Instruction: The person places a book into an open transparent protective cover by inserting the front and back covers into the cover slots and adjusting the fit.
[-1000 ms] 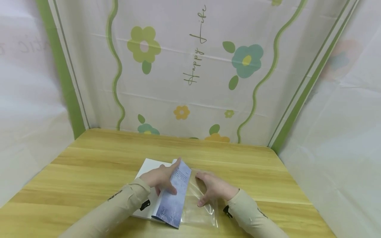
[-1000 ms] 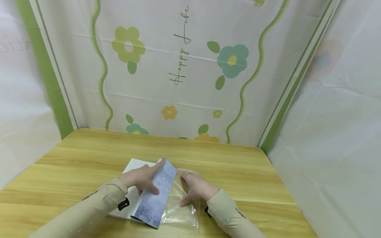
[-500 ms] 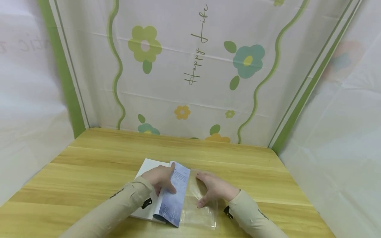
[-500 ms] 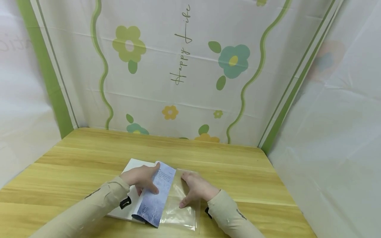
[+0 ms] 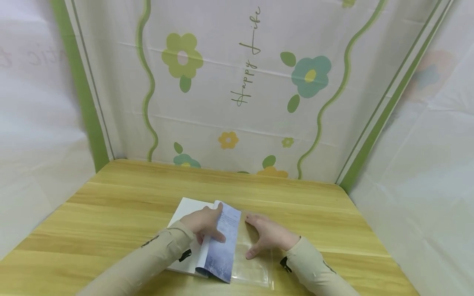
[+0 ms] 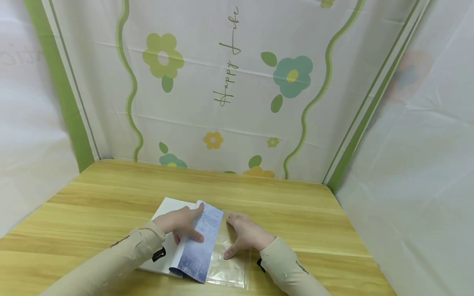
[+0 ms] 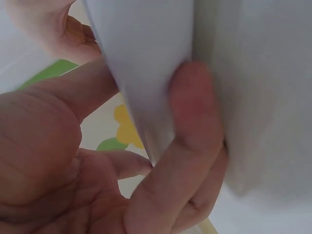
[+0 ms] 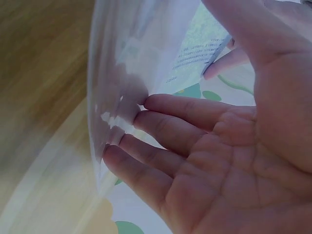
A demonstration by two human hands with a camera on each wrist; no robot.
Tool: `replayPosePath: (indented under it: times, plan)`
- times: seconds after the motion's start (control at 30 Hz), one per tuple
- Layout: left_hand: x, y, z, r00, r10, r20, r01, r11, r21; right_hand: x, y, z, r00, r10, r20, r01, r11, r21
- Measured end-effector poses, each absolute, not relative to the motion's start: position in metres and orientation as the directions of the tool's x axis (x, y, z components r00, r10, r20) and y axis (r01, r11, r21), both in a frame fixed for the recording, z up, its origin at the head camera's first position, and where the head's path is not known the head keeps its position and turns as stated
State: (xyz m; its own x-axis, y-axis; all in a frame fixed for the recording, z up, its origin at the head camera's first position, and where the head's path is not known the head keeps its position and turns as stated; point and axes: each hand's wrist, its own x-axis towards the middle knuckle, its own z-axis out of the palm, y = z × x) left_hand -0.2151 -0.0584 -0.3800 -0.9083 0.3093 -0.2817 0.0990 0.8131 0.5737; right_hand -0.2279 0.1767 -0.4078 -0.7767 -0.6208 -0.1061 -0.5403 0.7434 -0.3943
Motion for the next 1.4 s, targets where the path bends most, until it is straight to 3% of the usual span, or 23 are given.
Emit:
replayPosePath:
  times: [0.67,1.0,1.2,1.4]
  plan:
    - [-0.219,-0.066,-0.380,-0.891,0.355,-0.282,0.104,0.765,0.636,-0.234,0.179,-0.405,-0.784,-0.612,-0.104,-0.534,0.750,-0.391]
    - [-0.223,-0.065,-0.382,-0.880,0.369,-0.297,0.145,0.807,0.573,-0.235,0.180,-0.407,-0.753,-0.644,-0.136,-0.569,0.741,-0.358]
    - [-0.225,-0.068,-0.382,-0.866,0.398,-0.303,0.198,0.829,0.522,-0.235,0.180,-0.406,-0.766,-0.627,-0.140,-0.536,0.744,-0.400]
    - [-0.224,-0.068,-0.380,-0.862,0.380,-0.337,0.169,0.840,0.516,-0.232,0.177,-0.405,-0.783,-0.604,-0.150,-0.505,0.758,-0.414]
